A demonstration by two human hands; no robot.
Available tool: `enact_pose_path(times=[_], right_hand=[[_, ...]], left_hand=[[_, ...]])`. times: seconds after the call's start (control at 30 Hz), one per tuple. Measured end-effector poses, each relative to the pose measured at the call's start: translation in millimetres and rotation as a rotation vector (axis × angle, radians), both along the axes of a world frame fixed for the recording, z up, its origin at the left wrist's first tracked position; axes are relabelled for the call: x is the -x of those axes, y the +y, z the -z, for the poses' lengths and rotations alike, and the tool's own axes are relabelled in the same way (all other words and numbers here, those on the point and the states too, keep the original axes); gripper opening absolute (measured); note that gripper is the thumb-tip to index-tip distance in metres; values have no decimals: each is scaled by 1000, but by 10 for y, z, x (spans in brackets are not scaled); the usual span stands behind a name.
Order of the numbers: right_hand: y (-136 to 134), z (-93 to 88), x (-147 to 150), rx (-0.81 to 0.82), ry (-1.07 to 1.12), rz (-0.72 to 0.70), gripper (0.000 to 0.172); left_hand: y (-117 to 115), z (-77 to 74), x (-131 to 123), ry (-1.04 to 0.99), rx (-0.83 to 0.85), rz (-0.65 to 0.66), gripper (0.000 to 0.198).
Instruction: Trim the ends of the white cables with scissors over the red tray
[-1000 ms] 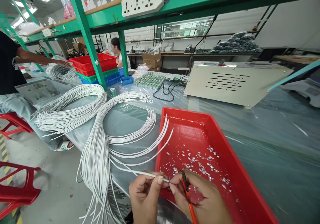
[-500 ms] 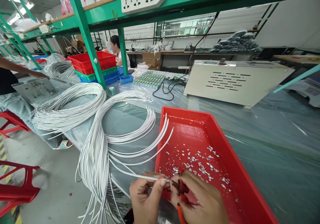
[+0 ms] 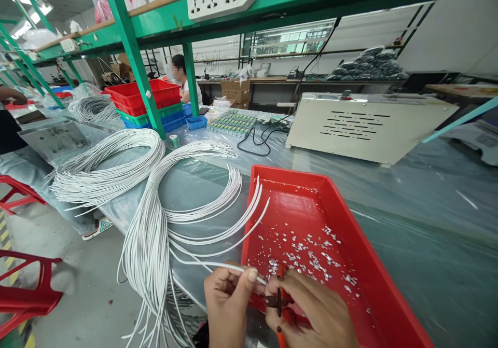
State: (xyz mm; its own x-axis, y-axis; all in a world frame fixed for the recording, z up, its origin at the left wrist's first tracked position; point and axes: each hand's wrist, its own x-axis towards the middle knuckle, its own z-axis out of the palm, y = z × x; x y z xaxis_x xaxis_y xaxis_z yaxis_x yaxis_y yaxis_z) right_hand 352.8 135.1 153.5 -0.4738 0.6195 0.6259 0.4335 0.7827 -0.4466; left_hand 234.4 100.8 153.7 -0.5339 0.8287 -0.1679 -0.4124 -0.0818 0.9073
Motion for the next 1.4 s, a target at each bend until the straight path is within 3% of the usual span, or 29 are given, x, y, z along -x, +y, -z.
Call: enact_pose_path(times=[0.3, 0.47, 0.63, 0.83, 0.93, 1.0, 1.1, 1.17, 1.27, 1.4], right_hand=[[14, -50, -72, -487, -187, -26, 19], [26, -71, -87, -581, -222, -56, 23], [147, -84, -155, -501, -112, -26, 20], [380, -119, -294, -385, -122, 265, 17], [429, -150, -324, -162, -141, 321, 17], [422, -199, -313, 113, -91, 268, 22], [370, -312, -256, 547, 26, 51, 21], [326, -380, -206, 705, 70, -67, 19], [268, -420, -155, 741, 33, -141, 16], [225, -387, -158, 619, -94, -104, 17]], left_hand=[[39, -17, -48, -134, 10, -20, 32], [65, 5, -21, -217, -14, 28, 34], [41, -46, 27, -278, -29, 154, 27], [-5, -100, 67, -255, -84, 218, 21], [-4, -109, 82, -252, -76, 268, 19], [-4, -110, 93, -223, -68, 303, 20], [-11, -103, 110, -165, -53, 324, 20], [-14, -96, 120, -130, -52, 334, 20], [-14, -84, 127, -89, -56, 339, 19], [-19, -49, 122, -59, -54, 328, 20]])
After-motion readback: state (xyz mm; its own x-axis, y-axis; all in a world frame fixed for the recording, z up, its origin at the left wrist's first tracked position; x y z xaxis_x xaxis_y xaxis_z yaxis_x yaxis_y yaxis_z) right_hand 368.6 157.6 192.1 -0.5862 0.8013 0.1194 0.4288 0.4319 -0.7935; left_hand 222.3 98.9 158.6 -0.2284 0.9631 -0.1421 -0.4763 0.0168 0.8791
